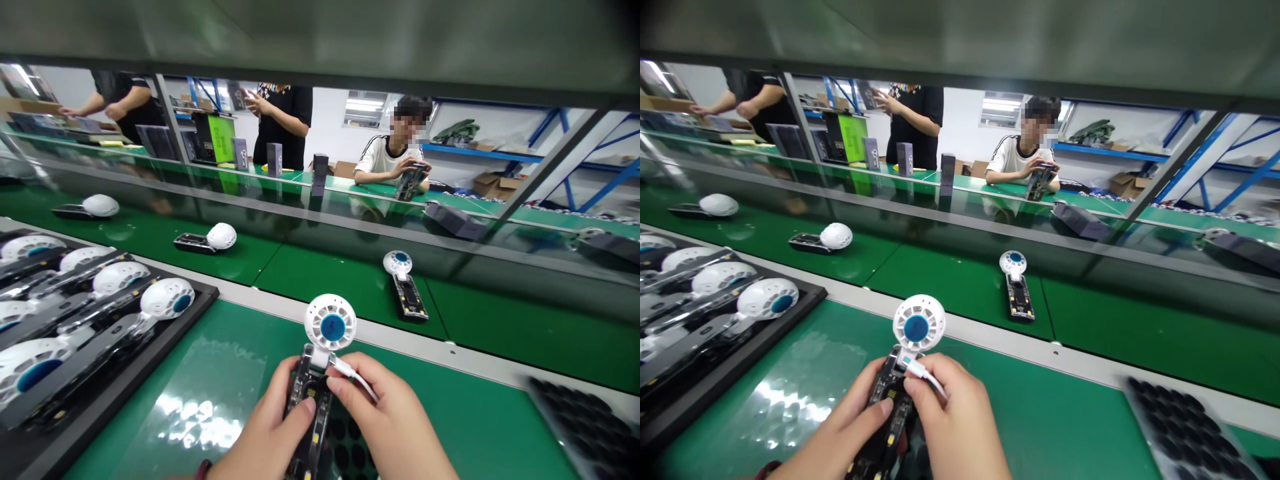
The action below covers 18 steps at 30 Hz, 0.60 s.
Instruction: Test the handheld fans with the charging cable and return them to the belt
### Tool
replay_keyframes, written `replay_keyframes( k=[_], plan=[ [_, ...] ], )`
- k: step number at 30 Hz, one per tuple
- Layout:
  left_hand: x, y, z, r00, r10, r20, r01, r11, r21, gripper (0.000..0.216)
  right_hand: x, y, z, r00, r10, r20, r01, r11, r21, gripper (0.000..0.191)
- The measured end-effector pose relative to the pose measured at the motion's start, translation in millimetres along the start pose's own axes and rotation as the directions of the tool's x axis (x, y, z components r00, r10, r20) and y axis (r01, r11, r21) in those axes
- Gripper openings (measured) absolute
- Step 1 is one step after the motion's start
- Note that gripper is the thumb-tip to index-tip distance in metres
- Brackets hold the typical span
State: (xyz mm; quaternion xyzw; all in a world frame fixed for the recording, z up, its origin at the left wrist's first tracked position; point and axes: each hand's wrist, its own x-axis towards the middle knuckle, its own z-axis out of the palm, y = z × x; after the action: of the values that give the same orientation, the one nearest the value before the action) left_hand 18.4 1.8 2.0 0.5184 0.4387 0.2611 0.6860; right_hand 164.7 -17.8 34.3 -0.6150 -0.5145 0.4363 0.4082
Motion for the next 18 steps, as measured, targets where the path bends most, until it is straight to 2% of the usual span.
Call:
replay_keyframes(
  k=[4,7,9,14,16,18],
  plan=[
    [0,7,1,0.997,-0.059,0.042,0.067,0.971,-0.227,0.038,-1,3,5,1.0,0.029,-0.005,-0.028,0.984,0.176,0.01],
    [0,9,2,0.996,-0.057,0.068,0.075,0.951,-0.301,0.04,-2,6,9,0.996,0.049,-0.073,-0.021,0.939,0.342,0.009],
    [0,9,1,0.995,-0.056,0.078,0.077,0.946,-0.314,0.042,0,9,10,0.991,0.078,-0.111,-0.017,0.884,0.467,0.013],
    [2,0,-1,0.997,-0.03,0.07,0.048,0.959,-0.28,0.051,11,34,5,0.989,0.09,-0.114,0.028,0.649,0.76,0.021],
    [4,-5,-2,1.0,0.01,0.017,-0.006,0.971,-0.239,0.052,16,48,2,0.981,0.151,-0.122,0.0,0.628,0.778,0.025],
    [8,-5,-6,0.998,0.043,-0.041,-0.05,0.983,-0.179,0.048,22,61,0,0.965,0.21,-0.157,-0.031,0.686,0.727,0.03]
  ],
)
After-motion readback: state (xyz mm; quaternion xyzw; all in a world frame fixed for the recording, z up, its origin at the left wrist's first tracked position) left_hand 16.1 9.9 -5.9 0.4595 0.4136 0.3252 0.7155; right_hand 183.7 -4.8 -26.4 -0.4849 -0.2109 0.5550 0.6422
